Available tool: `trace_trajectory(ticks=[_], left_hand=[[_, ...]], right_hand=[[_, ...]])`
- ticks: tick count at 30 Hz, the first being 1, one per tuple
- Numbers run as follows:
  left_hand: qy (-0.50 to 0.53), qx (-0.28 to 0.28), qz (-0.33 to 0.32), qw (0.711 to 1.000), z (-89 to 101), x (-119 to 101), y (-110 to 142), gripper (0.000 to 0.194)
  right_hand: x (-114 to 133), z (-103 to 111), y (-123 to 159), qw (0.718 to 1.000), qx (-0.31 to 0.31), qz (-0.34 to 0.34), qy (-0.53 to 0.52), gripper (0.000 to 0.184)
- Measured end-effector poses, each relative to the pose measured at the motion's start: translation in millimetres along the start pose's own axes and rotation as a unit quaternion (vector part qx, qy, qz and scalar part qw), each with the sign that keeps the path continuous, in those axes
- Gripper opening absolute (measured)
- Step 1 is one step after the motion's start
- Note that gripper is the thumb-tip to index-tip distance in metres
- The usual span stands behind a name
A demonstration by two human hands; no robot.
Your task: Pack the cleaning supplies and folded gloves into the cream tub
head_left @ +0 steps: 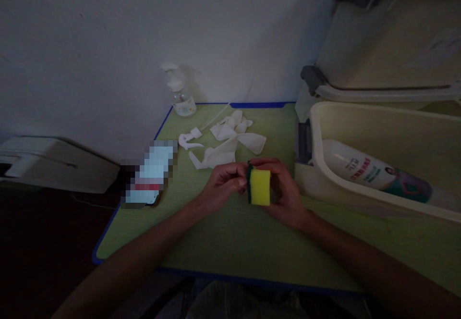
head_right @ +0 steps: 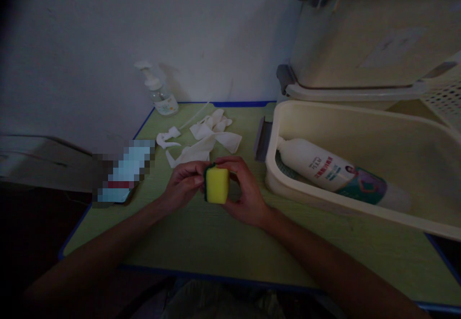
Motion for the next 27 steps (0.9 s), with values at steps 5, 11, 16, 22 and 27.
trace_trajectory(ticks=[5, 11, 16, 22, 27], left_hand=[[0.002, 0.008, -0.005, 1.0, -0.8, -1.1, 0.6, 0.03], [0.018, 0.011, -0.001, 1.0, -2.1, -0.3, 1.6, 0.03], [0.006, 0.01, 0.004, 1.0, -2.3, 0.5, 2.1, 0.035], [-0.045, 0.027, -0.06, 0.997, -11.4, -17.3, 2.3, 0.036], [-0.101, 0.025, -0.163, 0.981, -15.2, -31.0, 7.4, 0.036]], right_hand=[[0.6, 0.4, 0.3, 1.0, -0.005, 0.007, -0.01, 0.041], [1.7, 0.4, 0.4, 1.0, -0.008, 0.012, 0.003, 0.041], [2.2, 0.5, 0.2, 1.0, -0.006, 0.015, 0.014, 0.038], [10.8, 9.6, 1.0, 0.991, -0.046, 0.048, 0.113, 0.045], [27.3, 13.6, 3.1, 0.964, -0.081, 0.111, 0.228, 0.047]])
Point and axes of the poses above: each hand's wrist, its own y-axis away from the middle knuckle, its own z-axis out of the back of the hand, x = y × z, the point moved 10 cm from there along -y, towards the middle knuckle, and after that the axes turned 2 degrees about z, right-handed, at the moved point
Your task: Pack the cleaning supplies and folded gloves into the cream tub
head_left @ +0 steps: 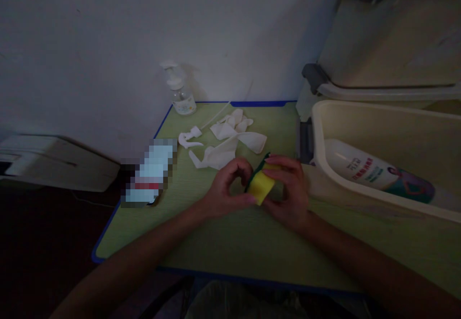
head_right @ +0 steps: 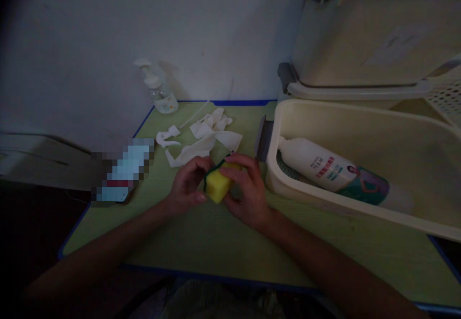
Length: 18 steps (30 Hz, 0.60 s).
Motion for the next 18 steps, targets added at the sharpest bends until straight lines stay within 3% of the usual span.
trace_trajectory(ticks=[3, 9, 14, 18], left_hand=[[-0.069, -0.011, -0.022, 0.997, -0.6, -0.9, 2.8, 0.05], [-0.165, -0.067, -0.006, 0.984, 13.2, 0.6, 0.8, 0.033], [-0.125, -0.074, -0.016, 0.989, 32.2, 2.2, -10.1, 0.023], [-0.105, -0.051, -0.03, 0.993, 32.2, 2.9, -12.7, 0.026]], right_hand=[[4.4, -1.4, 0.6, 1.0, 0.008, 0.018, 0.024, 0.048], [2.3, -5.4, 0.9, 0.999, 0.031, 0.005, 0.011, 0.057], [-15.0, -8.8, 5.9, 0.992, 0.028, -0.079, -0.097, 0.072], [-33.1, -15.3, 12.6, 0.975, 0.034, -0.156, -0.151, 0.064]])
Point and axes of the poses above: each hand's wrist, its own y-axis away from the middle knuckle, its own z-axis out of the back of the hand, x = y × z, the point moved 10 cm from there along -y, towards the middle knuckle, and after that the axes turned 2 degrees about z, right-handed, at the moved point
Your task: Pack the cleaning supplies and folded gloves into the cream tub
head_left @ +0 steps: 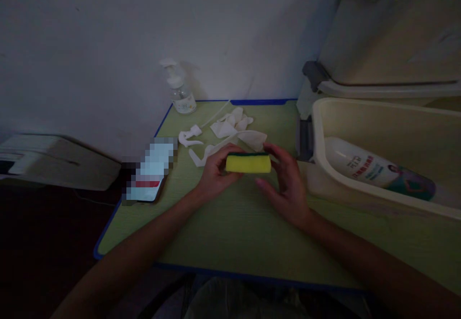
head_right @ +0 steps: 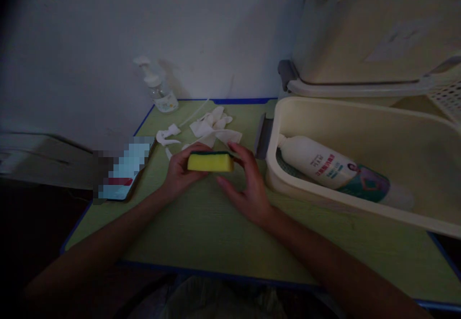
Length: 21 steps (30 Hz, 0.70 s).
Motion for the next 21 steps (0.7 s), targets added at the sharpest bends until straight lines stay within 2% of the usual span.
trace_trajectory(ticks=[5, 7, 13, 21], left_hand=[[-0.032, 0.018, -0.035, 0.999, -8.0, -7.7, 5.8, 0.028], [-0.044, 0.025, -0.049, 0.997, -10.5, -12.0, 6.9, 0.031], [-0.067, 0.028, -0.094, 0.993, -13.7, -21.9, 6.0, 0.034], [-0.076, 0.026, -0.096, 0.992, -14.0, -23.5, 6.0, 0.035]], right_hand=[[-9.6, 0.5, -2.2, 0.999, 0.003, -0.036, -0.005, 0.034], [-9.0, 1.6, -3.0, 0.999, -0.003, -0.035, -0.015, 0.029], [-1.0, 1.3, -4.4, 0.999, 0.004, -0.013, -0.036, 0.034], [4.9, 6.8, -4.6, 1.0, -0.014, 0.017, -0.004, 0.034]])
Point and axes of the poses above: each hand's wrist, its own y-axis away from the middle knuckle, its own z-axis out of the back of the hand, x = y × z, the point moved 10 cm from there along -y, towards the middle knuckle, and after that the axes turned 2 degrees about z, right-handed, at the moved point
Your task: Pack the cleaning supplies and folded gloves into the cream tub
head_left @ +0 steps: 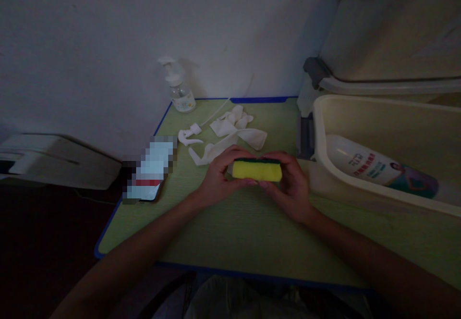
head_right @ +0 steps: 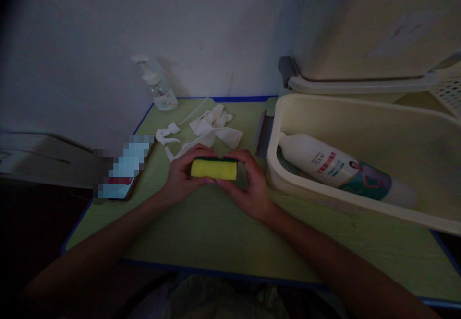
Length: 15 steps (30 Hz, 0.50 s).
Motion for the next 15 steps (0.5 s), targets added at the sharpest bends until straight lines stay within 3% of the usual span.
trace_trajectory(ticks=[15], left_hand=[[-0.047, -0.01, -0.018, 0.999, 2.7, -8.9, -1.3, 0.029]], right_hand=[[8.5, -5.0, -2.5, 0.999, 0.028, 0.026, -0.009, 0.023]])
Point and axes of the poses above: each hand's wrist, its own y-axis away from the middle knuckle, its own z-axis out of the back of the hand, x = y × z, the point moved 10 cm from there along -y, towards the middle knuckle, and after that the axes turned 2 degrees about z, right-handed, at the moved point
